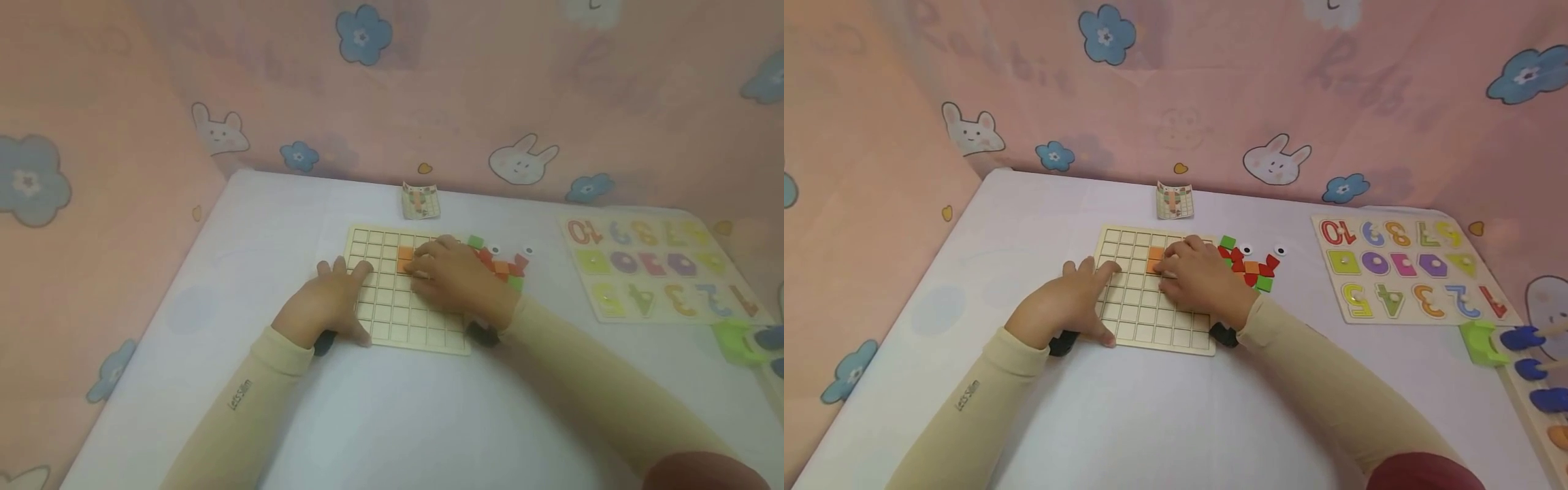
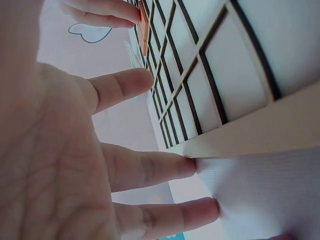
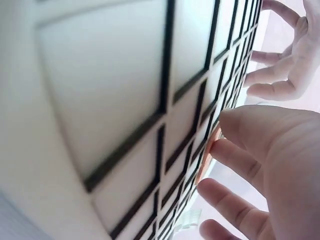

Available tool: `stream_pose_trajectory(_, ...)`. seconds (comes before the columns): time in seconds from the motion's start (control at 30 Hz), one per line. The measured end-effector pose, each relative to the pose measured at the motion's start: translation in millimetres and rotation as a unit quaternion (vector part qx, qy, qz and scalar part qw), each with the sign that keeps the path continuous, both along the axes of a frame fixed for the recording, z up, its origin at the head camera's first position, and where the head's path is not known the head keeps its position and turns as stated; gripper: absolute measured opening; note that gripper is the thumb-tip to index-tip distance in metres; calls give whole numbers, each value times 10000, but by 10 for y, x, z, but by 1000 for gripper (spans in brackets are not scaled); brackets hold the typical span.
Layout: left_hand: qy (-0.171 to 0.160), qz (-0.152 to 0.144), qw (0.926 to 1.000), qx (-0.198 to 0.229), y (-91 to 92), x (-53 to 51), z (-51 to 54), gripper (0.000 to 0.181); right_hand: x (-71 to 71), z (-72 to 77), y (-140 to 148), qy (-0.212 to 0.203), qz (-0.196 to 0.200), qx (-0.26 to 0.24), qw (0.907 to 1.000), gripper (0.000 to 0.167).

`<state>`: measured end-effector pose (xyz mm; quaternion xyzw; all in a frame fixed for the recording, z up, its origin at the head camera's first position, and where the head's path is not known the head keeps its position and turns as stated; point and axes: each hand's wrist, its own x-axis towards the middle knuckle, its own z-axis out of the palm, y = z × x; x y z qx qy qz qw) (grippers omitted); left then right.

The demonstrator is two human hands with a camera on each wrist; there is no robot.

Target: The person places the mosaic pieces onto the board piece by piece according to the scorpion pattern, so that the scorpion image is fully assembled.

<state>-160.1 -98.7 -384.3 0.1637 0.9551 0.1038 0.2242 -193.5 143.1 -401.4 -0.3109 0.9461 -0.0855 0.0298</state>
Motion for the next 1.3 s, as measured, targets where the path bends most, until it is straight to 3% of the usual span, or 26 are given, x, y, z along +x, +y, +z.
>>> stream_pose_trajectory(0.3,27,-4,10000,12,4,18,11,118,12,-32,47,68,136,-34,9999,35)
stream_pose_trajectory(0.43,-1,0,10000,37,8,18,-2,116,-34,-60,149,-134,1,-104,9999,34)
stream_pose_trajectory(0.57,-53,28,10000,71,2,24,-10,114,-112,-11,394,-608,-766,-186,9950,35)
stream_pose_trajectory(0.63,-63,48,9999,98,-1,28,-2,114,-166,21,578,-713,-1217,-362,9893,27)
stream_pose_trajectory(0.73,-65,52,9999,124,5,37,8,114,-202,50,877,-556,-1810,-636,9799,21)
stream_pose_trajectory(0.87,-50,0,9999,95,14,48,7,112,-197,15,1176,-158,-1653,-391,9853,24)
stream_pose_trajectory(0.97,-43,-7,10000,82,16,55,-2,109,-189,-21,1255,-369,-1593,-345,9859,31)
stream_pose_trajectory(1.07,-11,-3,10000,96,19,60,-5,107,-187,-30,1249,-687,-2008,-636,9752,34)
stream_pose_trajectory(1.3,181,-47,9997,128,21,55,-9,107,-229,-6,1223,-439,-1879,-378,9805,29)
